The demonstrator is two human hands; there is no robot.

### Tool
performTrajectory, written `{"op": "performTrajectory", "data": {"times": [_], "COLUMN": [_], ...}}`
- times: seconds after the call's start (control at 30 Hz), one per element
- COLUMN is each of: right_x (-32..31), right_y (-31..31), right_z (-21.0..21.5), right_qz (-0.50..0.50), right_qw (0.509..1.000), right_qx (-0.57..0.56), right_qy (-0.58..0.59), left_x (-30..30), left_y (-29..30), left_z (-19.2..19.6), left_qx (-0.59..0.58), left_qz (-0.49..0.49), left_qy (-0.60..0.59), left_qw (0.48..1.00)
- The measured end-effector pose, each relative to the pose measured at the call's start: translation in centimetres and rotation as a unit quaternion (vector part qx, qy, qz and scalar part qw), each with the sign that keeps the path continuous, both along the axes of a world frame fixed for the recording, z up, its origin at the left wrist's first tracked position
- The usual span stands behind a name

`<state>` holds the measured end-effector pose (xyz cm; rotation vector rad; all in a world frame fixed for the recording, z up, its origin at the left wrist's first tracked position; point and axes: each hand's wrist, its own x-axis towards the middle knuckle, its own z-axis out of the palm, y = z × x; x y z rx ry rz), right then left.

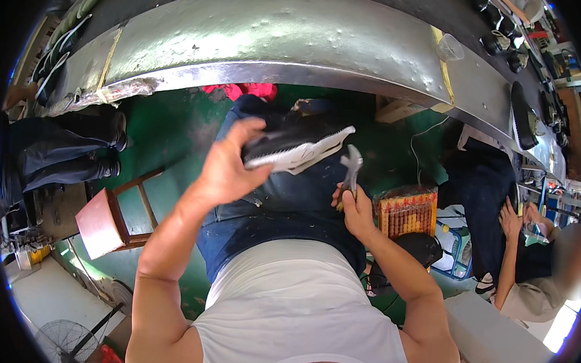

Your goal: Trimming excess material from the soles of shoes using hand pliers.

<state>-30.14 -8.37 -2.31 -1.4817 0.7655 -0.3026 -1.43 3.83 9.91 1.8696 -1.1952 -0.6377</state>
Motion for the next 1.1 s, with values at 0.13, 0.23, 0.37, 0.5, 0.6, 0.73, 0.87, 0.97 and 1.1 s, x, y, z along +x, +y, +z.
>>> {"op": "performTrajectory", "data": {"times": [0.13, 0.23, 0.37, 0.5, 0.6, 0.73, 0.87, 0.97, 1.1], "right_x": [-0.4, -0.2, 1.0, 1.6, 3.3, 6.8, 8.4, 7.9, 7.4], "right_y": [0.8, 0.8, -1.7, -4.6, -5.1, -6.8, -8.4, -6.2, -3.0], "right_z": [-1.3, -0.9, 3.6, 7.1, 8.2, 9.6, 10.6, 7.3, 4.0], "right_qz": [-0.108, -0.097, 0.007, 0.241, 0.287, 0.36, 0.411, 0.355, 0.252], "right_qw": [0.987, 0.993, 0.993, 0.95, 0.936, 0.894, 0.861, 0.881, 0.932], "right_qx": [0.077, 0.034, -0.023, -0.112, -0.103, -0.134, -0.027, -0.222, -0.164], "right_qy": [-0.086, -0.06, 0.119, 0.162, 0.173, 0.232, 0.299, 0.221, 0.203], "left_x": [-0.7, -0.5, 0.4, -2.4, -3.8, -5.4, -5.5, -3.3, -2.0], "left_y": [-4.1, -8.5, -9.7, -2.8, -2.4, -2.7, -2.2, -2.6, -3.9], "left_z": [3.0, 2.1, -7.0, -10.8, -9.1, -8.6, -9.4, -14.5, -12.3], "left_qx": [-0.222, -0.089, 0.14, 0.1, 0.115, 0.047, 0.031, -0.022, 0.007], "left_qz": [-0.012, 0.024, -0.034, -0.025, 0.037, 0.048, 0.03, 0.198, 0.048], "left_qy": [0.212, 0.166, 0.199, 0.008, -0.005, -0.122, -0.172, 0.441, 0.633], "left_qw": [0.952, 0.982, 0.969, 0.995, 0.993, 0.99, 0.984, 0.875, 0.772]}}
